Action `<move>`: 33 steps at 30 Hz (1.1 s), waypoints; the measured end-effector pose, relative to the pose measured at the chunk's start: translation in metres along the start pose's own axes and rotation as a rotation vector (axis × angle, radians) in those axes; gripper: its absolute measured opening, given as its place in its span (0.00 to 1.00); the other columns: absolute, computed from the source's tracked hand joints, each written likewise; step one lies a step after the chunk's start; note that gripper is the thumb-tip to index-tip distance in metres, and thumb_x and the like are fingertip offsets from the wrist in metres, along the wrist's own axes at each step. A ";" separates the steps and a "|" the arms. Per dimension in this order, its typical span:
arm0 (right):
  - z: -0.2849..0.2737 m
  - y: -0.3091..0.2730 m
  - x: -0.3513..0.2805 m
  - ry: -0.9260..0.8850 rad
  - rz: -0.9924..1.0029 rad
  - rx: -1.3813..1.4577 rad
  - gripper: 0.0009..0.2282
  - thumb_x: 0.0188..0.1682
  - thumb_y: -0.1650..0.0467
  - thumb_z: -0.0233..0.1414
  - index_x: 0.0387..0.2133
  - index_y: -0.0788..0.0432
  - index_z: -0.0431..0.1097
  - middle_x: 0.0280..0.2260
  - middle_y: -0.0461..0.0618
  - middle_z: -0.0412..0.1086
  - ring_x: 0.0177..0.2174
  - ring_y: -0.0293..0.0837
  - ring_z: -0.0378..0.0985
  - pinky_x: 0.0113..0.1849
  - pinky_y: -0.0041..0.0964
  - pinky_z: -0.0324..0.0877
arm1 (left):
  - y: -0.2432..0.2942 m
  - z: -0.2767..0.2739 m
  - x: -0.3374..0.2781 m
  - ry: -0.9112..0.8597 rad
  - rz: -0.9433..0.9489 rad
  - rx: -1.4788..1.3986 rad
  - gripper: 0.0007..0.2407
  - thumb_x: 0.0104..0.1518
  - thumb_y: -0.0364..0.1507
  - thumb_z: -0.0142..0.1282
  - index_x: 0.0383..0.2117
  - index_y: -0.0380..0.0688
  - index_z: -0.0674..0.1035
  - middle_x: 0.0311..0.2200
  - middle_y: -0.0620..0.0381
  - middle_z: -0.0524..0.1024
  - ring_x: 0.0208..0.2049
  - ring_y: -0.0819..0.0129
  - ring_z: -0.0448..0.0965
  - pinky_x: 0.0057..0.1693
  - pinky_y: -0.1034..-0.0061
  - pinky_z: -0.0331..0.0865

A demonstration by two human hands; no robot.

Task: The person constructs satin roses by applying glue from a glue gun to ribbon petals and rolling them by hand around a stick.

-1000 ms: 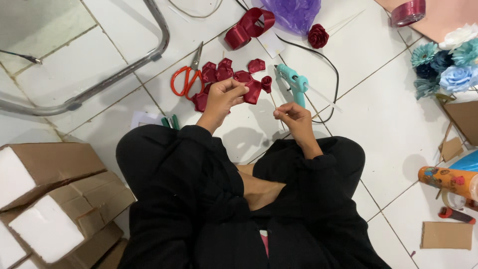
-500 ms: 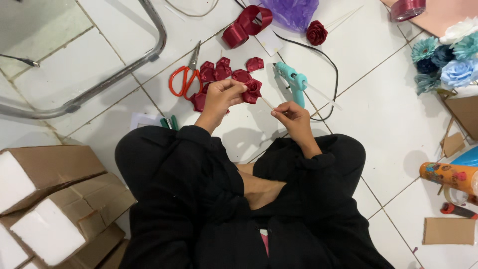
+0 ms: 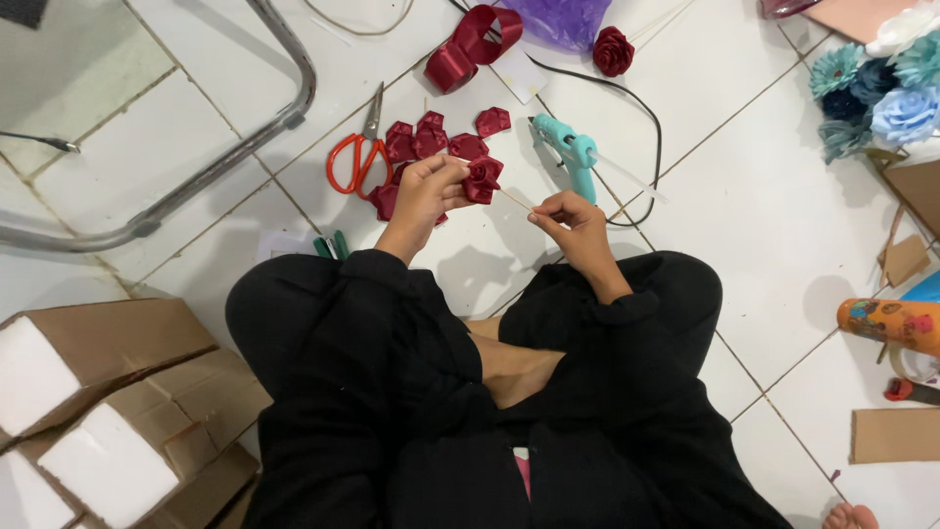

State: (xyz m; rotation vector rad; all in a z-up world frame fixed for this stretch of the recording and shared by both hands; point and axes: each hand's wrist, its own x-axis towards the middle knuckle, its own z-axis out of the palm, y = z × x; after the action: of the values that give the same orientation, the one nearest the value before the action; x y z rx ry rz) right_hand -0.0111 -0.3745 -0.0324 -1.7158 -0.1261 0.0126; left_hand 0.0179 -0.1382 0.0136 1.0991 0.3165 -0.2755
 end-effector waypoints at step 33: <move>-0.007 -0.002 0.003 0.035 -0.061 -0.173 0.05 0.40 0.77 0.64 0.27 0.58 0.76 0.26 0.46 0.72 0.28 0.39 0.76 0.32 0.31 0.72 | 0.004 0.001 0.001 0.023 -0.053 0.133 0.13 0.54 0.35 0.55 0.41 0.43 0.82 0.29 0.52 0.81 0.29 0.68 0.83 0.42 0.71 0.78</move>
State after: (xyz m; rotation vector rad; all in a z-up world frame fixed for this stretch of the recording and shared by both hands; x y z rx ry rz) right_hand -0.0081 -0.3806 -0.0291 -1.8833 -0.1573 -0.0761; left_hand 0.0201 -0.1375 0.0171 1.2270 0.3519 -0.3345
